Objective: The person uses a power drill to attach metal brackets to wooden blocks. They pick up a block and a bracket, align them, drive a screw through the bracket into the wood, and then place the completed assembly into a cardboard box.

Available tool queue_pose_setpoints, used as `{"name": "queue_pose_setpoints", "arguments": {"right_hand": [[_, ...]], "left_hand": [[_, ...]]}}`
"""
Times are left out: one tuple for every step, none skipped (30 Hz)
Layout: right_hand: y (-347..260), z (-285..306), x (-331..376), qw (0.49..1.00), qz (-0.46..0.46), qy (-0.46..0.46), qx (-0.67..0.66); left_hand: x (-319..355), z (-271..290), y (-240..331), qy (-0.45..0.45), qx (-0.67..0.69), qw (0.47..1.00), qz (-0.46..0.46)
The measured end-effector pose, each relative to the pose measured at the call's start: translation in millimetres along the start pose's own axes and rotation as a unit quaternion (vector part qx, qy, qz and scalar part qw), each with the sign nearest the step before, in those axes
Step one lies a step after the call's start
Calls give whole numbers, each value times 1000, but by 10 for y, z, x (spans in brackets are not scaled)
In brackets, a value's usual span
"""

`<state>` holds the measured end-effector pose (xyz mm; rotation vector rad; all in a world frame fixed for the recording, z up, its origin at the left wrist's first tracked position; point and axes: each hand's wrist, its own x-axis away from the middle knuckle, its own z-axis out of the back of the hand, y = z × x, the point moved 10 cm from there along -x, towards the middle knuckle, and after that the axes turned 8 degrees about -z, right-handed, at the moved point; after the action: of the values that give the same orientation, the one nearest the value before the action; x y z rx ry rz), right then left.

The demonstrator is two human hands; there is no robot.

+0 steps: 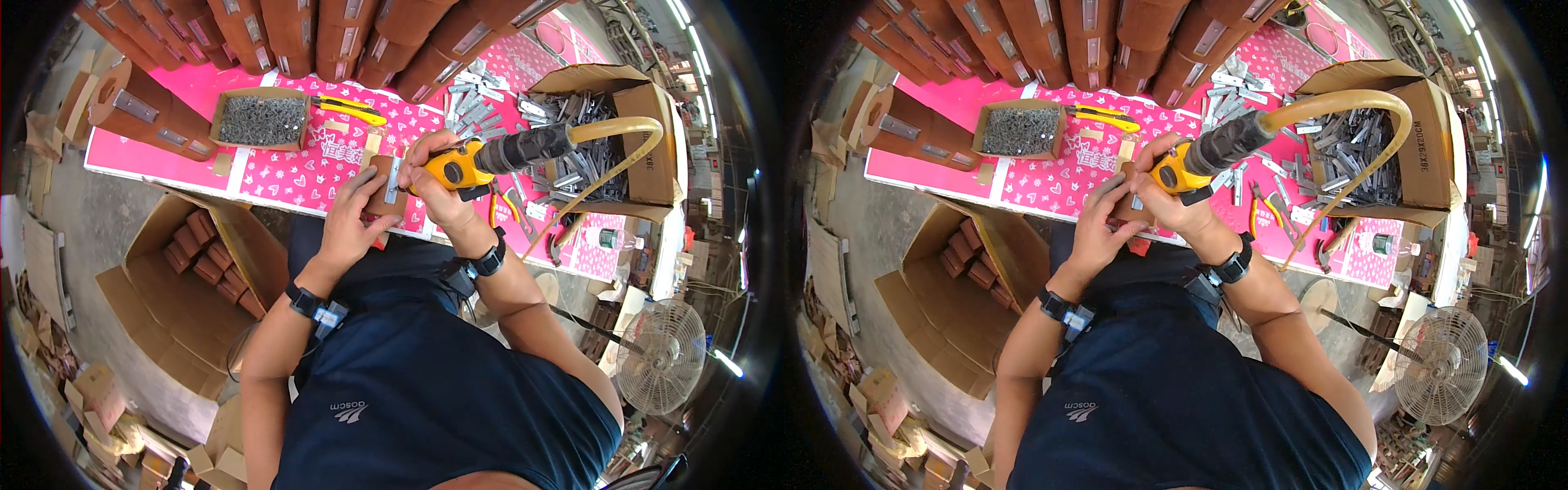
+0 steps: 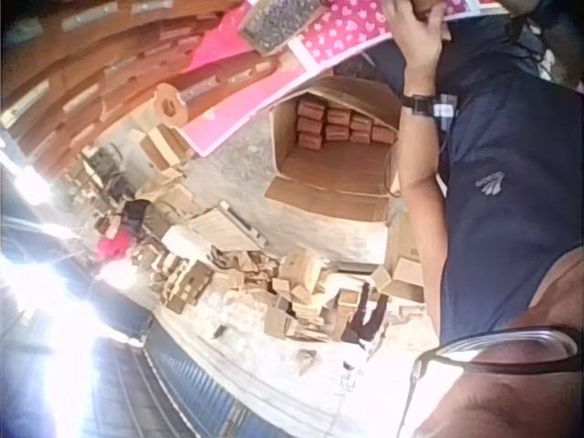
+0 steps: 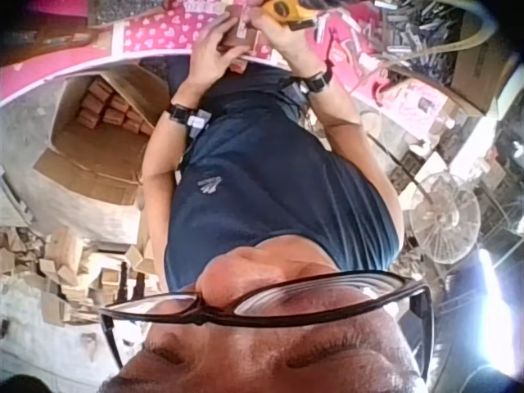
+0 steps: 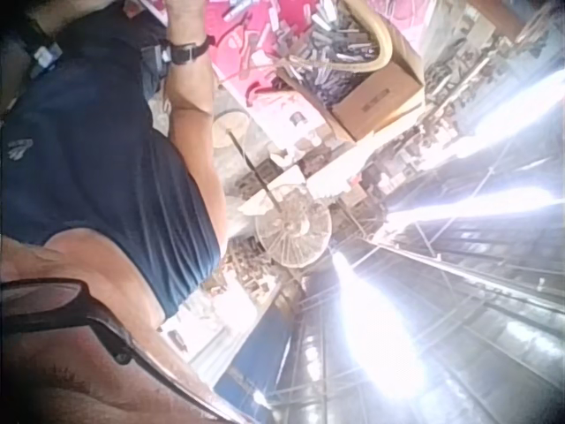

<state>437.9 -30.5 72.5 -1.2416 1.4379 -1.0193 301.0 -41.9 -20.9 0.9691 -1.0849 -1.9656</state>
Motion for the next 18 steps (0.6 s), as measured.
{"name": "queue_pose_setpoints", "arguments": {"right_hand": [[6, -4, -5, 1000, -2, 3, -6], [13, -4, -8, 1000, -3, 6, -12], [20, -7, -12, 1000, -4, 6, -11], [31, -7, -18, 1000, -6, 7, -16], [39, -6, -21, 1000, -8, 7, -20], [33, -12, -21, 1000, -10, 7, -19], [1, -25, -21, 1000, -4, 5, -1], [-21, -33, -18, 1000, 1, 4, 17], [-12, -18, -14, 1000, 0, 4, 18], [-11, 3, -12, 1000, 6, 2, 20], [-15, 12, -8, 1000, 11, 1, 23], [-10, -1, -14, 1000, 11, 1, 23], [-2, -8, -24, 1000, 6, 7, 12], [6, -5, -30, 1000, 2, 13, 2], [7, -6, -31, 1000, 1, 13, 2], [16, -7, -32, 1000, -3, 12, 5], [23, -7, -34, 1000, -8, 12, 8], [18, -4, -34, 1000, -8, 12, 8]], "left_hand": [[1, -1, -2, -1, 0, 1000, -1], [5, -7, -12, -1, 1, 1000, 0], [8, -9, -22, 0, 2, 1000, 0], [10, -11, -30, 1, 4, 1000, 1], [13, -12, -37, 1, 5, 1000, 1], [18, -11, -41, 3, 7, 1000, 1], [23, -10, -45, 4, 8, 1000, 1], [23, -6, -54, 5, 9, 1000, 3], [14, -1, -30, 4, -2, 1000, -10], [7, 3, -4, 4, -12, 1000, -23], [5, 5, 0, 4, -11, 1000, -22], [0, 7, 1, 2, -12, 1000, -20], [-2, 7, -2, 1, -13, 1000, -18], [0, 6, -11, 1, -13, 1000, -18], [3, 4, -15, 1, -10, 1000, -19], [3, 4, -16, 2, -7, 1000, -20], [0, 4, -20, 2, -6, 1000, -20], [-11, 19, -10, 5, 1, 1000, -16]]}}
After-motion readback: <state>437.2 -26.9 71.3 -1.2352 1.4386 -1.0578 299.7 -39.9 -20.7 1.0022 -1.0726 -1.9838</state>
